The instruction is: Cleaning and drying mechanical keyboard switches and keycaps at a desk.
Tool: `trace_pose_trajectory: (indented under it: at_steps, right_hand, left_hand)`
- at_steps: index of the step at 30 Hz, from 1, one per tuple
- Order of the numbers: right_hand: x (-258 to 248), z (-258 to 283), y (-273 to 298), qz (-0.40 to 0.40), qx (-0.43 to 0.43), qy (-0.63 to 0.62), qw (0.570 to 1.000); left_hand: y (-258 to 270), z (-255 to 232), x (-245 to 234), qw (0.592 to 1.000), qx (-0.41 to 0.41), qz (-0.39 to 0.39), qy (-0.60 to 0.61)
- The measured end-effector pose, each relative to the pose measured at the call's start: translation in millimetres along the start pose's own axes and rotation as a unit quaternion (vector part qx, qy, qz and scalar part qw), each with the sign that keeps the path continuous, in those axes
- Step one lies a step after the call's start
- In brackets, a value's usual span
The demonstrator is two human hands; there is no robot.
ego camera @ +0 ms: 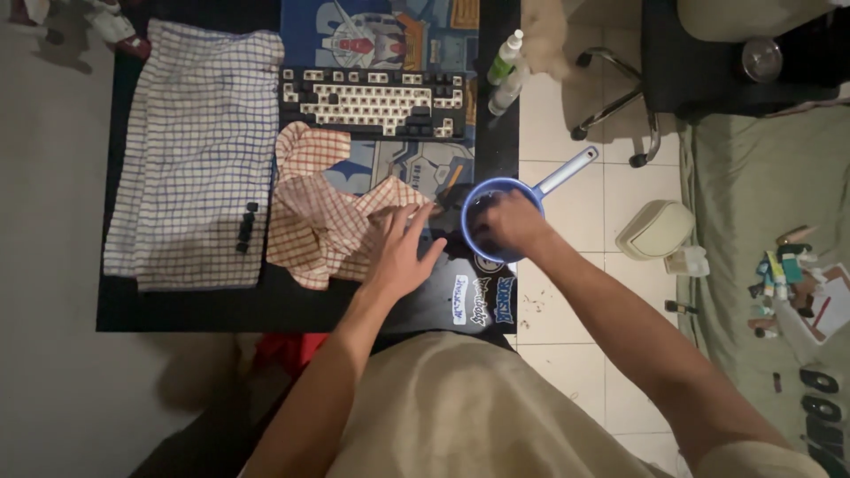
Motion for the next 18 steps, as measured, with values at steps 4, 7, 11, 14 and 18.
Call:
trace_pose_trajectory:
  at_steps: [4, 7, 11, 14, 18]
  right_hand:
    - [-29.7, -12.2, 24.0, -0.074, 0.048, -0.133, 0.987]
    - [-53.3, -7.9, 46.7, -0.090, 0.084, -0.308, 0.943]
    - [-50.8, -13.9, 63.9, -0.109, 0.077, -0.464, 0.876]
    - [-51.6, -16.3, 71.8, -0.116, 0.063, -0.550, 0.825]
    - [-55.4, -14.9, 78.6, -0.136, 0.055, -0.573, 0.807]
  left_hand:
    - [-7.4, -8.6, -4.1, 0.999, 0.005, -0.008, 0.051]
    - [-17.3, -19.2, -2.5, 0.997, 0.029, -0.017, 0.068]
    - [-35.9, -35.8, 2.2, 0.987, 0.076, -0.023, 0.140]
    - [-50.6, -47.2, 8.8, 0.978, 0.070, 0.019, 0.198]
    - [-62.1, -48.8, 28.8, 0.970, 0.071, 0.036, 0.228]
Point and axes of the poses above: each hand's wrist, its own y-axis away from the middle knuckle, its own x-axis out of the palm, z = x × y, the point moved 1 cm from there along -y, towards the middle knuckle, and after that the axes turned 2 degrees about x, right-handed, at the moved point
